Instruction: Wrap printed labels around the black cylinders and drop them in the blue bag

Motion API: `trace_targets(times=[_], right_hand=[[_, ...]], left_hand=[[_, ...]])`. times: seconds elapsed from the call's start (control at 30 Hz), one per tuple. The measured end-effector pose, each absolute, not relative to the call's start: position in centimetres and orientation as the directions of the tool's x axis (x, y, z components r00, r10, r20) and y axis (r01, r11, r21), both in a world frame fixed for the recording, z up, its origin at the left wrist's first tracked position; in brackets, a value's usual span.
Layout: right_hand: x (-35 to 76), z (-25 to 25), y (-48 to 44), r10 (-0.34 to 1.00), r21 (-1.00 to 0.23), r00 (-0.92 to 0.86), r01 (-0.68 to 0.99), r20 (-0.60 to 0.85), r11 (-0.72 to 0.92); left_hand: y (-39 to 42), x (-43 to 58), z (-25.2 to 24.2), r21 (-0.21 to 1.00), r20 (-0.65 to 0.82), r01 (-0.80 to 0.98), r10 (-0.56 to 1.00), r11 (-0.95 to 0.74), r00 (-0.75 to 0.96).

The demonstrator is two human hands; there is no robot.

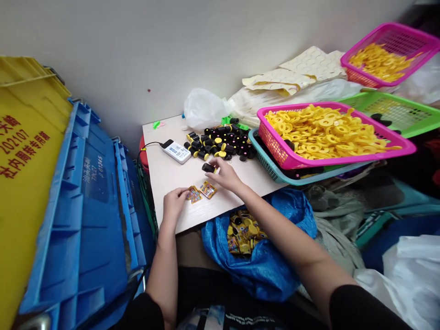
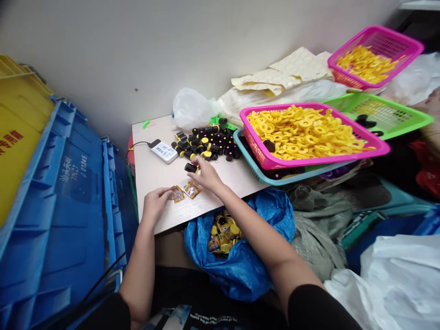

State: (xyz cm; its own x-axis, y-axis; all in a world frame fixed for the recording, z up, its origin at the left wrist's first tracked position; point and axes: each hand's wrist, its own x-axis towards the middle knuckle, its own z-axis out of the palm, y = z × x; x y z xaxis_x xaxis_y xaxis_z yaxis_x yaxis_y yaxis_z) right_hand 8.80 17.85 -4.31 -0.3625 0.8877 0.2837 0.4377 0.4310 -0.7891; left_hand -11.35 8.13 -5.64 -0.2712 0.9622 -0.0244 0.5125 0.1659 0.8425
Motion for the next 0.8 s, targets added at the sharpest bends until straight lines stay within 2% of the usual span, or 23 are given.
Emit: trace_targets(times=[0.07,0.2,0.37,0.47,0.57,0.8], right_hand=[[10.3,-4.4,16.1,0.935,-0.907,-0.293,0.304,0.201,0.29],[12.7,-5.1,13.5,0.963,-0.977,-0.261,0.175,0.074,0.122],[13.7,-4.3,11.6,0.967,-0.992,-0.254,-0.112,-0.03,-0.06],[13.6,-2.4,10.4,0.954,-0.97,-0.3,-0.233,-0.001,-0.075],[13.8,-0.4,9.3,0.947,-0.955,-0.318,-0.294,0.05,-0.049],[15.0,1.9,8.2,0.924,-0.951,-0.372,-0.306,0.092,-0.029]], left_hand=[[8.1,-11.6,-5.4,0.811,0.081,0.576,0.955,0.102,-0.284],[8.1,-11.5,-4.8,0.768,0.186,0.637,0.928,0.067,-0.322],[7.2,-10.4,-3.1,0.917,0.136,0.391,0.862,0.078,-0.489],[6.3,-8.7,-1.5,0.985,0.036,0.17,0.918,0.034,-0.395],[5.2,-6.6,0.0,1.0,-0.005,0.021,0.959,0.012,-0.283],[3.8,-3.9,1.4,0.999,0.017,-0.043,0.975,-0.027,-0.22]])
